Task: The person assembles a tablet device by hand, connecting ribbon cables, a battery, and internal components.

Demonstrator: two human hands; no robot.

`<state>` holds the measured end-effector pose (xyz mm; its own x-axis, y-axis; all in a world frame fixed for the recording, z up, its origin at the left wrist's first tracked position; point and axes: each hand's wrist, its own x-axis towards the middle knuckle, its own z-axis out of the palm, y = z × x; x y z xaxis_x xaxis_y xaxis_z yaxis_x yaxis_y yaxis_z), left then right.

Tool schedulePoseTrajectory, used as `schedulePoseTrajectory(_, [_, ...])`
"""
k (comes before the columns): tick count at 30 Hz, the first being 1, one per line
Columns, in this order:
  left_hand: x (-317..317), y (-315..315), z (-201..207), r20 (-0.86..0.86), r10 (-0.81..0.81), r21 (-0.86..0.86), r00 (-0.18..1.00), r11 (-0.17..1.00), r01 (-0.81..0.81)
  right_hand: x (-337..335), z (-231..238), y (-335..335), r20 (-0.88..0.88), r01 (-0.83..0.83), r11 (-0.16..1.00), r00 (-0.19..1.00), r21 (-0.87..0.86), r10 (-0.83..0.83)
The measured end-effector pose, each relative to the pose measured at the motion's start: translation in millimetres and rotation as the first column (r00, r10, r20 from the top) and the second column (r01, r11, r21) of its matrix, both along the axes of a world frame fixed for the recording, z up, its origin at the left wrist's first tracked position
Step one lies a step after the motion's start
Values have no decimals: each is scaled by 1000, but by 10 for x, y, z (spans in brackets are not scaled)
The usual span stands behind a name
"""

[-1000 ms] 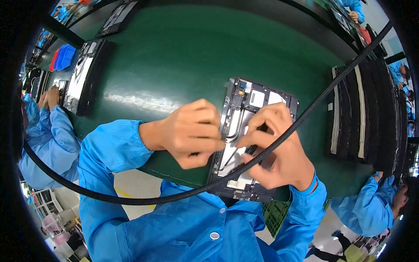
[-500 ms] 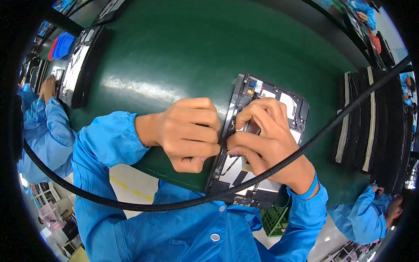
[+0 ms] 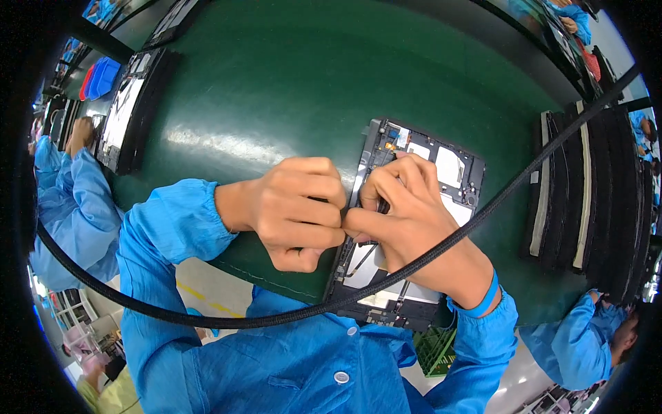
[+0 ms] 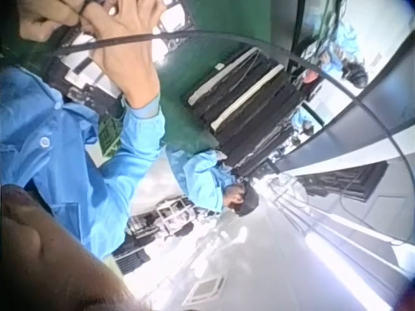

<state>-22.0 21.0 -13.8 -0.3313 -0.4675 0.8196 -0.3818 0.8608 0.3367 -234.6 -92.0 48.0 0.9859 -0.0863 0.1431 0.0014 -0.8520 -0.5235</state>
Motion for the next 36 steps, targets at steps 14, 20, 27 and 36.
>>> schedulePoseTrajectory(14, [20, 116, 38, 293, -139, -53, 946, 985, 161, -156, 5, -47, 1, 6, 998, 1000, 58, -6])
schedulePoseTrajectory(20, [26, 147, 39, 370, -147, -86, 917, 978, 192, -115, -160, 12, 149, 74, 996, 987, -47, -66])
schedulePoseTrajectory(27, [8, 76, 72, 338, -159, -20, 928, 984, 176, -136, -175, -22, 258, 160, 968, 960, -195, -107])
schedulePoseTrajectory(36, [138, -80, 89, 459, -10, -156, 888, 984, 92, -174, -242, -68, 272, 240, 969, 937, -52, -218])
